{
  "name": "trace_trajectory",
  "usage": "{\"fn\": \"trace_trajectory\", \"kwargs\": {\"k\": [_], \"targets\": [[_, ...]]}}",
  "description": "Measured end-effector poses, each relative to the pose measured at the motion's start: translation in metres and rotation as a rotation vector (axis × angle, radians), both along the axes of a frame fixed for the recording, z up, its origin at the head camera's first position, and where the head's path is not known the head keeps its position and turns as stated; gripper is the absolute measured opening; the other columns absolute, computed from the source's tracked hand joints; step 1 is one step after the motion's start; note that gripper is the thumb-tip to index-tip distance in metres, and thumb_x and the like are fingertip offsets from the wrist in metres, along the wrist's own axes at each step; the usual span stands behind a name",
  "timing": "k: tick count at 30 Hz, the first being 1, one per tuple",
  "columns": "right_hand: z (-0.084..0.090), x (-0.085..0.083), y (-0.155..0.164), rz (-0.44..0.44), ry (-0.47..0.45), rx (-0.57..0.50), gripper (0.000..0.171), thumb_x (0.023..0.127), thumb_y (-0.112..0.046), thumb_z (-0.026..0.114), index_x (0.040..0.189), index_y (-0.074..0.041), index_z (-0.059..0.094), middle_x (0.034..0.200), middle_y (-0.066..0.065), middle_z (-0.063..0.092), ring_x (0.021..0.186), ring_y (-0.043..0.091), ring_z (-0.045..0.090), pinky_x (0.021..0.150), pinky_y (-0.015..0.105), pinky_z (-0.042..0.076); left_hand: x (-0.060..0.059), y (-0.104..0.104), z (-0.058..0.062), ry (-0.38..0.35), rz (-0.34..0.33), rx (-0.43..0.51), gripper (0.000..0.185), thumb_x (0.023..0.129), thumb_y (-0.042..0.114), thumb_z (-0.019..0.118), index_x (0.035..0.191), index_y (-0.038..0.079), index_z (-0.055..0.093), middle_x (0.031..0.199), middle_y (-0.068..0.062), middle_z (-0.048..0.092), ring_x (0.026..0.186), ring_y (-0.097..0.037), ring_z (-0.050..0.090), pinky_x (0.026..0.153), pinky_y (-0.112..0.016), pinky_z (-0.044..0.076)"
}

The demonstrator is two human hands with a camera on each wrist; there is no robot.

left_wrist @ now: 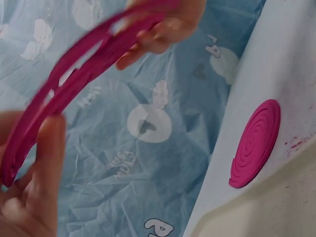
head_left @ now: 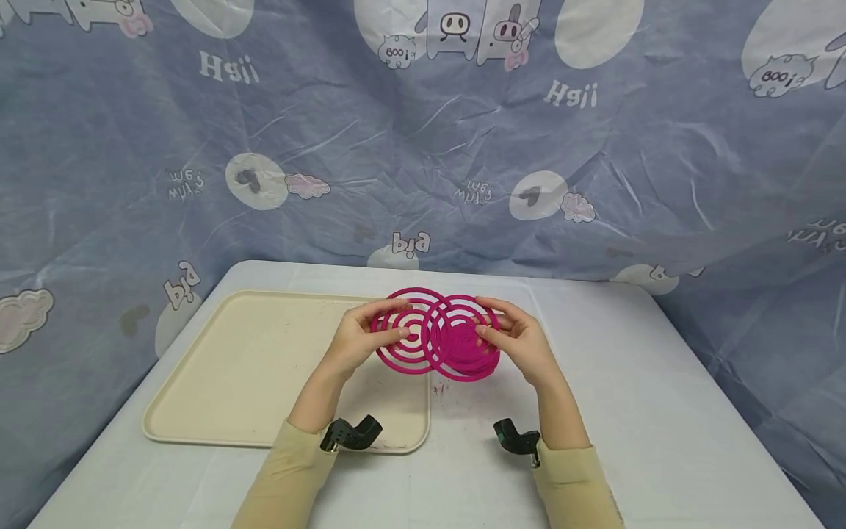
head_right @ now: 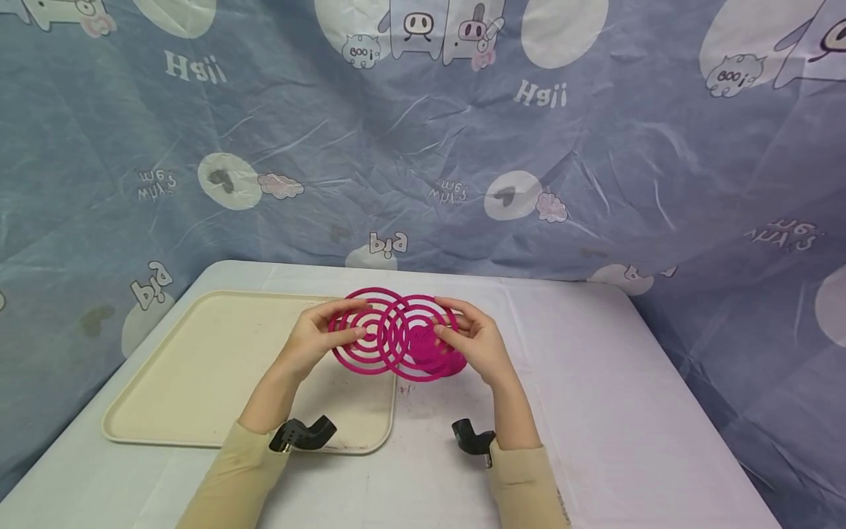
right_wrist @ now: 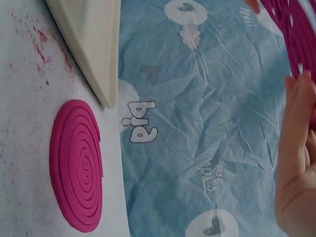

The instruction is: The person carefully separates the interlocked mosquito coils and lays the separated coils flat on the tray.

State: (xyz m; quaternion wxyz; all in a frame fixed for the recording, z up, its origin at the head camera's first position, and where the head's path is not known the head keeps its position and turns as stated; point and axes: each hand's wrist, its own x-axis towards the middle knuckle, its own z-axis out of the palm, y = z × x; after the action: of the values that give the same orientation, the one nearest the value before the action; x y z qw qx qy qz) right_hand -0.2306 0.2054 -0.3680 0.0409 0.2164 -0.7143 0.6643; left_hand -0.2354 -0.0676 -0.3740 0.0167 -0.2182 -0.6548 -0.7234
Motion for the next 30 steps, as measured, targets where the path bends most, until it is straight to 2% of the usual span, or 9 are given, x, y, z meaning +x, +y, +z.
{"fn": "trace_trajectory", "kwargs": {"k": [2,5,8,10,13,15,17,23,30], "targets": [[0.001,0.000,0.004,0.095,-0.007,0.048,0.042,0.087,0.003,0.062,0.126,0.008,0.049,0.080,0.005,0.067,0.067,0.013,0.063,0.061,0.026,0.055,-0.001,-0.004,-0.001,0.012,-0.099,-0.084,0.040,0.077,-0.002,0.073,0.116,-0.002,0.064,0.111,-0.013,0.063,0.080,-0.015,0.062,0.068,-0.024,0.054],[0.001,0.001,0.010,0.213,-0.016,0.104,0.039,0.087,0.003,0.061,0.124,0.011,0.049,0.078,0.009,0.066,0.063,0.014,0.062,0.059,0.028,0.055,-0.002,-0.007,-0.001,0.023,-0.195,-0.179,0.038,0.077,-0.001,0.073,0.114,-0.002,0.066,0.102,-0.010,0.066,0.072,-0.014,0.058,0.063,-0.022,0.052],[0.001,0.001,0.013,0.283,-0.043,0.126,0.039,0.086,0.003,0.063,0.122,0.010,0.051,0.083,0.011,0.068,0.064,0.016,0.064,0.059,0.031,0.056,-0.001,-0.010,-0.001,0.020,-0.239,-0.221,0.037,0.076,0.000,0.074,0.113,-0.002,0.066,0.090,-0.009,0.065,0.066,-0.012,0.051,0.056,-0.019,0.045],[0.001,0.002,0.014,0.309,-0.063,0.150,0.038,0.085,0.003,0.065,0.121,0.009,0.053,0.084,0.012,0.068,0.067,0.016,0.064,0.060,0.031,0.056,-0.001,-0.011,0.000,-0.002,-0.279,-0.227,0.037,0.077,0.000,0.074,0.113,-0.002,0.066,0.091,-0.009,0.067,0.069,-0.011,0.056,0.059,-0.019,0.047],[0.000,0.001,0.011,0.289,-0.072,0.185,0.038,0.083,0.001,0.067,0.119,0.007,0.056,0.083,0.013,0.068,0.067,0.016,0.065,0.060,0.030,0.055,0.000,-0.011,0.002,-0.004,-0.284,-0.250,0.038,0.077,0.002,0.074,0.114,-0.001,0.066,0.092,-0.013,0.067,0.068,-0.010,0.055,0.058,-0.018,0.046],[-0.001,0.001,0.007,0.244,-0.070,0.194,0.037,0.083,0.000,0.068,0.118,0.007,0.058,0.079,0.013,0.067,0.063,0.016,0.064,0.058,0.029,0.055,0.000,-0.009,0.002,-0.008,-0.265,-0.245,0.039,0.078,0.002,0.073,0.116,-0.001,0.065,0.099,-0.014,0.067,0.074,-0.012,0.061,0.063,-0.022,0.052],[-0.002,0.001,0.003,0.188,-0.071,0.171,0.038,0.083,-0.002,0.069,0.119,0.007,0.058,0.076,0.012,0.068,0.062,0.017,0.065,0.057,0.030,0.055,0.000,-0.007,0.002,0.000,-0.211,-0.231,0.039,0.078,0.002,0.073,0.117,0.000,0.065,0.101,-0.015,0.067,0.073,-0.013,0.059,0.062,-0.022,0.052],[-0.003,0.001,-0.011,0.042,-0.020,0.023,0.040,0.084,0.001,0.068,0.122,0.009,0.056,0.081,0.006,0.069,0.069,0.014,0.066,0.063,0.028,0.056,0.003,0.006,0.001,-0.023,-0.039,-0.079,0.039,0.079,-0.005,0.069,0.117,-0.003,0.064,0.113,-0.017,0.063,0.085,-0.016,0.064,0.074,-0.029,0.055],[-0.005,0.000,-0.023,-0.135,0.094,-0.140,0.037,0.083,0.007,0.066,0.119,0.010,0.058,0.085,0.000,0.070,0.069,0.011,0.066,0.061,0.025,0.056,0.006,0.027,-0.005,0.030,0.173,0.096,0.035,0.080,-0.006,0.068,0.115,-0.002,0.065,0.107,-0.016,0.066,0.073,-0.013,0.066,0.071,-0.028,0.056]]}}
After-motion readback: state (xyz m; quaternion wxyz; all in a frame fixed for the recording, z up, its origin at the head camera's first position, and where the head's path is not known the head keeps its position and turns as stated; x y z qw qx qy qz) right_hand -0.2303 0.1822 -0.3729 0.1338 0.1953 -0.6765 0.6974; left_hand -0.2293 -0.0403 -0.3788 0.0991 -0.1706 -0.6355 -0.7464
